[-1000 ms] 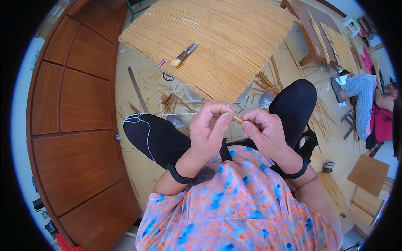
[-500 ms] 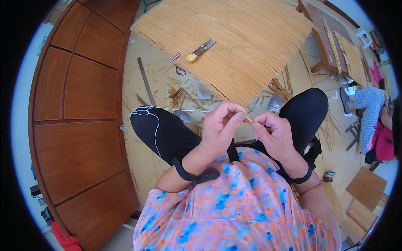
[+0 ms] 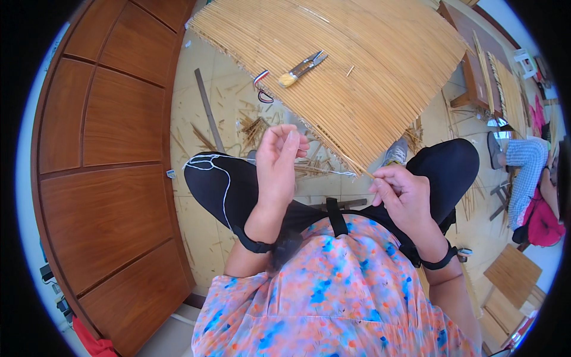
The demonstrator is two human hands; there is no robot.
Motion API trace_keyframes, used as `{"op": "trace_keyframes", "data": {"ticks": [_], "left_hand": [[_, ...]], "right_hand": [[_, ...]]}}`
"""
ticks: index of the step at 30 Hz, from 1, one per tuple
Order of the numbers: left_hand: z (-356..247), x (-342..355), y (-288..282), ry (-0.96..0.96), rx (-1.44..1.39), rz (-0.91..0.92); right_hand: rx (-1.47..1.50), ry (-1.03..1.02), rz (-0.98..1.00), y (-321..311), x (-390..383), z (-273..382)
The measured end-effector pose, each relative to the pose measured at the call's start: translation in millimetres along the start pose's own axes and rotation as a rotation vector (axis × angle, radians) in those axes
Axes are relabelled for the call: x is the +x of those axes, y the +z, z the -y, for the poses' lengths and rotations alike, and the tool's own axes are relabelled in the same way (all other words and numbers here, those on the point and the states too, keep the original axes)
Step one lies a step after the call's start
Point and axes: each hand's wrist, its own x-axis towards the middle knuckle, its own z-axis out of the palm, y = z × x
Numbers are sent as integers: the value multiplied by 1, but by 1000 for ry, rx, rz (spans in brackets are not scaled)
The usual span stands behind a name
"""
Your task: The person trims the edges of a woven bamboo mat using shears and then weaves a white string through the edges to secure them.
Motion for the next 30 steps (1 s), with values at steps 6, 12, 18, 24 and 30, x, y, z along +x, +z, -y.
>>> {"op": "trace_keyframes", "data": {"ticks": [6,12,18,24,30], "left_hand": [[11,28,-6,-250,-94,12],[16,36,0,-317,-226,85],[18,39,0,-297,-228,118],[17,40,0,-285,-256,123],[16,40,1,-289,-286,121]], "right_hand": [[-480,-129,-148,8,27,15],[-609,-205,-199,22,44,25],[-660,-171,-249,35,46,20],[-806,-272,-313,41,49,28],[-873,-294,-305,45,49,34]]}}
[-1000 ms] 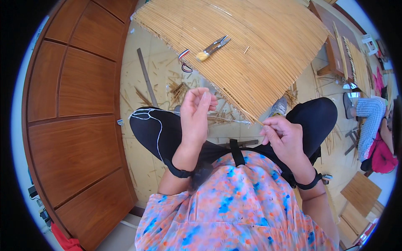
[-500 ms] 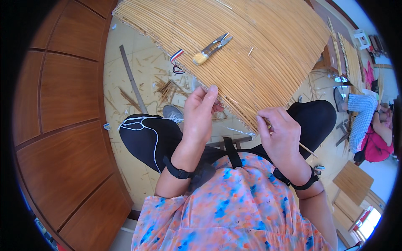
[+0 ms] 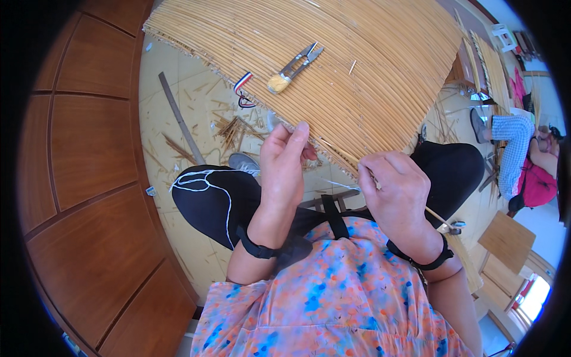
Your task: The person trims the edges of a woven bamboo mat using shears and then weaves a white string through the edges to secure them.
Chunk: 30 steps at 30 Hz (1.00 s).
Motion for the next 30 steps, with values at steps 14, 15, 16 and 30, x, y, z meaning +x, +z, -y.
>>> {"op": "trace_keyframes", "data": {"ticks": [14,15,16,30], "left_hand": [[2,0,0,6,-17,0],[2,0,1,14,-20,-11],[2,0,2,22,-22,-22],[4,-1,1,47,-1,7]], "right_hand": [[28,-74,175,-9,3,-1],[24,-73,175,-9,4,-1],[17,-95,187,-10,6,0],[21,-103,207,-8,10,1]]}}
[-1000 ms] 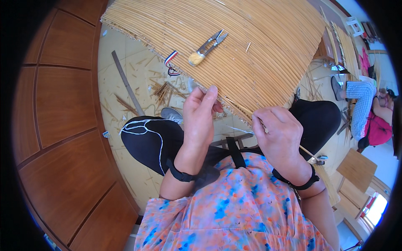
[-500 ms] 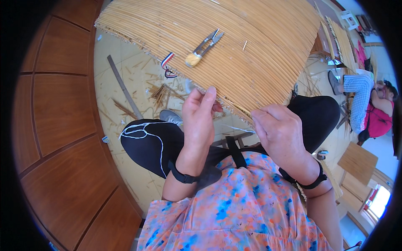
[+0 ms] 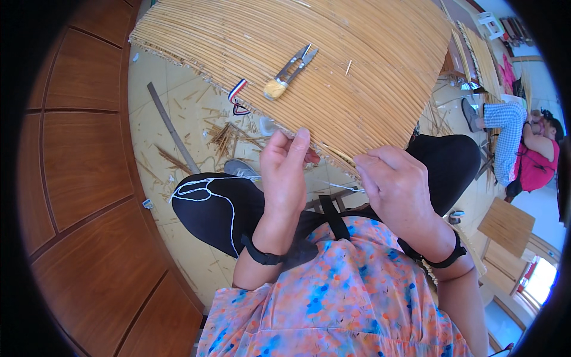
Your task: The person trims the edges of a woven bamboo mat using shears and then weaves a white string through the edges to secure them.
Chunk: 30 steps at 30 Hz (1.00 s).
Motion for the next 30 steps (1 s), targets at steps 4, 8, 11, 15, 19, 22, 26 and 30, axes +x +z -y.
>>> {"op": "trace_keyframes", "data": {"ticks": [4,8,11,15,19,22,26,30], "left_hand": [[1,1,-2,-21,-7,24],[-1,2,2,-40,15,7],[-1,4,2,-48,43,2],[-1,3,4,-62,26,-33],[-2,3,4,-86,34,-30],[-3,3,4,-84,39,-36],[-3,3,3,-78,38,-29],[-5,3,6,-73,36,-48]], "right_hand": [[38,49,-36,7,-4,0],[54,50,-96,14,-9,-2],[60,51,-125,16,-11,-4],[61,54,-148,19,-13,-5],[68,58,-149,19,-14,-5],[60,49,-148,20,-16,-6],[43,41,-135,19,-16,-6],[50,52,-141,19,-17,-5]]}}
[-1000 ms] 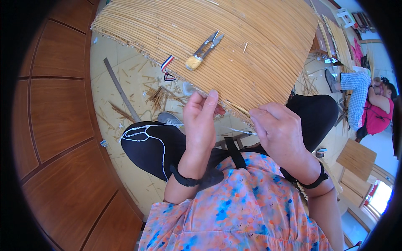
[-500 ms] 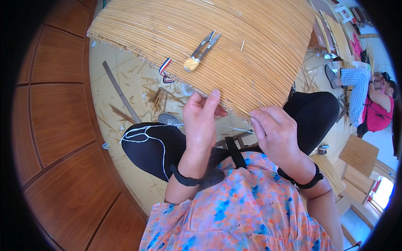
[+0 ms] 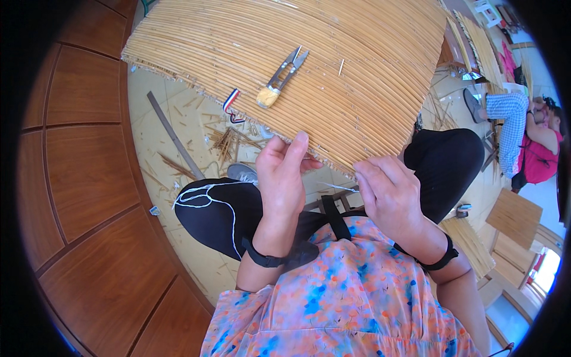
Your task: The person trims the edges of a woven bamboo mat using shears and then weaves a white string through the edges to secure them.
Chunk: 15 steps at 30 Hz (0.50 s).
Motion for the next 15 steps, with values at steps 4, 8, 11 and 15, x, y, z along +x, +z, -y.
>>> {"op": "trace_keyframes", "data": {"ticks": [4,8,11,15], "left_hand": [[-2,-1,1,-2,1,0],[-1,-1,0,-2,-4,4],[-1,0,-1,-2,-3,8],[1,0,-3,5,-4,9]], "right_hand": [[22,-5,-18,1,-1,-1],[20,-1,-24,3,-2,-2],[22,-3,-18,3,-1,-1],[45,-3,-19,0,-2,-2]]}}
